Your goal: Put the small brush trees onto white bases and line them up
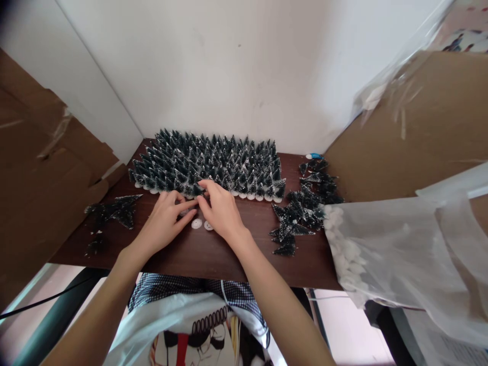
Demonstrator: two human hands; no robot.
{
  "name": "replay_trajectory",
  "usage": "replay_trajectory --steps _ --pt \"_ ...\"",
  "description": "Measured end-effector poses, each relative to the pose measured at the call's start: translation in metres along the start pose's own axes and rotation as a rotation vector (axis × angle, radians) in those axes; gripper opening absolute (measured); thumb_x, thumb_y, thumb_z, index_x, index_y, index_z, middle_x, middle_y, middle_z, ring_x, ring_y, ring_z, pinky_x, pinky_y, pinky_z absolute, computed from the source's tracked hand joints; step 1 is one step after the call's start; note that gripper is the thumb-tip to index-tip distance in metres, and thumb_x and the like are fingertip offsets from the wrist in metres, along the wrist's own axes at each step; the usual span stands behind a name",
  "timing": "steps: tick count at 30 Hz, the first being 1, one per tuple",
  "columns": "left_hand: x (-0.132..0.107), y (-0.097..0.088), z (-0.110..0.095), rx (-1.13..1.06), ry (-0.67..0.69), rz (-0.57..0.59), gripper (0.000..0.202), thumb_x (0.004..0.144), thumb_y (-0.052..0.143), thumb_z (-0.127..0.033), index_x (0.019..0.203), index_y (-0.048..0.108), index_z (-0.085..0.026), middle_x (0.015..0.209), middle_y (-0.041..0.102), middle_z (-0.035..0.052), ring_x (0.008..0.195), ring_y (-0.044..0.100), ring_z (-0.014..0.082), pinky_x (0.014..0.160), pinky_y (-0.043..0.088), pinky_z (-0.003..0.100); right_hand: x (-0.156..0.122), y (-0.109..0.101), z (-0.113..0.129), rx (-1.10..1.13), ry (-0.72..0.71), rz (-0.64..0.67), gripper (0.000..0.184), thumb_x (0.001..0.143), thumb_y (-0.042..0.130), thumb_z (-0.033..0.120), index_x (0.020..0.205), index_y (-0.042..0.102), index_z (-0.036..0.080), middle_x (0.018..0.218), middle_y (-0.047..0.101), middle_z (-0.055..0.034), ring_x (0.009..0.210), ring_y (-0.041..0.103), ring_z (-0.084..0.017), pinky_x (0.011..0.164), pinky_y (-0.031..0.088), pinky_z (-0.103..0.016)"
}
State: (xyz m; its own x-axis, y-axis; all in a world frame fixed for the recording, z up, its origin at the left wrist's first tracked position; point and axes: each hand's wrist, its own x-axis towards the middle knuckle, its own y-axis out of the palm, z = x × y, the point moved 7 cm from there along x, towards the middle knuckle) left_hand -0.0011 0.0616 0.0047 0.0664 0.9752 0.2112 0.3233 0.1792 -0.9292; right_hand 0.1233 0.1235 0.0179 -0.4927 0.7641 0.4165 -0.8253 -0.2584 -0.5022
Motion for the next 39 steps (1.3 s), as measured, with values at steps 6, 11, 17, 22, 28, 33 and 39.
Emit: replay_trajectory --steps 6,11,17,22,28,33,39 --pt "0.0 0.0 0.001 -0.036 0.003 -0.015 0.038 0.1 0.048 -0.034 0.13 0.069 -0.024 0.099 0.051 0.0087 0.095 0.044 0.0266 0.093 0.045 0.047 -0.001 -0.008 0.007 -0.023 -0.046 -0.069 0.018 0.093 0.052 0.014 0.105 0.065 0.018 0.101 0.074 -0.0073 0.084 0.069 -0.018 0.079 0.055 -0.031" --pt "-0.004 -0.004 0.004 -0.134 -0.016 -0.027 0.037 0.099 0.05 -0.036 0.128 0.069 -0.025 0.102 0.052 0.0078 0.101 0.047 0.0269 0.097 0.045 0.047 -0.001 -0.016 0.01 -0.022 -0.059 -0.136 0.019 0.092 0.05 0.012 0.097 0.067 0.018 0.093 0.073 -0.0054 0.077 0.067 -0.017 0.074 0.052 -0.029" --pt "-0.014 -0.008 0.017 -0.229 -0.062 -0.02 0.038 0.096 0.056 -0.038 0.13 0.066 -0.024 0.111 0.054 0.0079 0.111 0.049 0.0277 0.103 0.043 0.047 -0.001 -0.016 0.012 -0.002 -0.069 -0.127 0.018 0.092 0.05 0.011 0.096 0.067 0.017 0.09 0.073 -0.0053 0.076 0.066 -0.016 0.073 0.051 -0.028" --pt "-0.016 -0.007 0.019 -0.243 -0.069 0.004 0.034 0.096 0.055 -0.034 0.126 0.067 -0.022 0.11 0.058 0.0078 0.108 0.051 0.0278 0.101 0.044 0.047 -0.002 -0.009 0.016 -0.009 -0.111 -0.043 0.017 0.094 0.051 0.012 0.098 0.067 0.017 0.096 0.074 -0.0059 0.085 0.068 -0.017 0.079 0.052 -0.029" --pt "-0.015 -0.004 0.02 -0.251 -0.064 -0.021 0.028 0.096 0.053 -0.034 0.113 0.071 -0.021 0.104 0.062 0.0074 0.104 0.054 0.0271 0.097 0.045 0.045 -0.003 0.0 0.021 -0.058 -0.184 0.088 0.017 0.097 0.05 0.013 0.101 0.066 0.018 0.101 0.074 -0.0069 0.091 0.069 -0.018 0.083 0.052 -0.03" --pt "-0.02 -0.009 0.019 -0.236 -0.07 -0.07 0.032 0.097 0.053 -0.039 0.119 0.069 -0.024 0.103 0.062 0.0063 0.103 0.055 0.0265 0.096 0.046 0.044 -0.004 0.003 0.021 -0.085 -0.186 0.123 0.018 0.097 0.051 0.013 0.102 0.067 0.017 0.1 0.075 -0.0071 0.09 0.069 -0.018 0.082 0.052 -0.03" --pt "-0.04 -0.045 0.039 -0.039 -0.283 -0.394 0.032 0.095 0.055 -0.034 0.124 0.067 -0.028 0.122 0.057 0.0117 0.119 0.051 0.034 0.104 0.042 0.057 -0.006 0.003 0.022 -0.091 -0.196 0.128 0.02 0.099 0.049 0.015 0.102 0.068 0.018 0.1 0.075 -0.0068 0.093 0.069 -0.019 0.085 0.053 -0.033"
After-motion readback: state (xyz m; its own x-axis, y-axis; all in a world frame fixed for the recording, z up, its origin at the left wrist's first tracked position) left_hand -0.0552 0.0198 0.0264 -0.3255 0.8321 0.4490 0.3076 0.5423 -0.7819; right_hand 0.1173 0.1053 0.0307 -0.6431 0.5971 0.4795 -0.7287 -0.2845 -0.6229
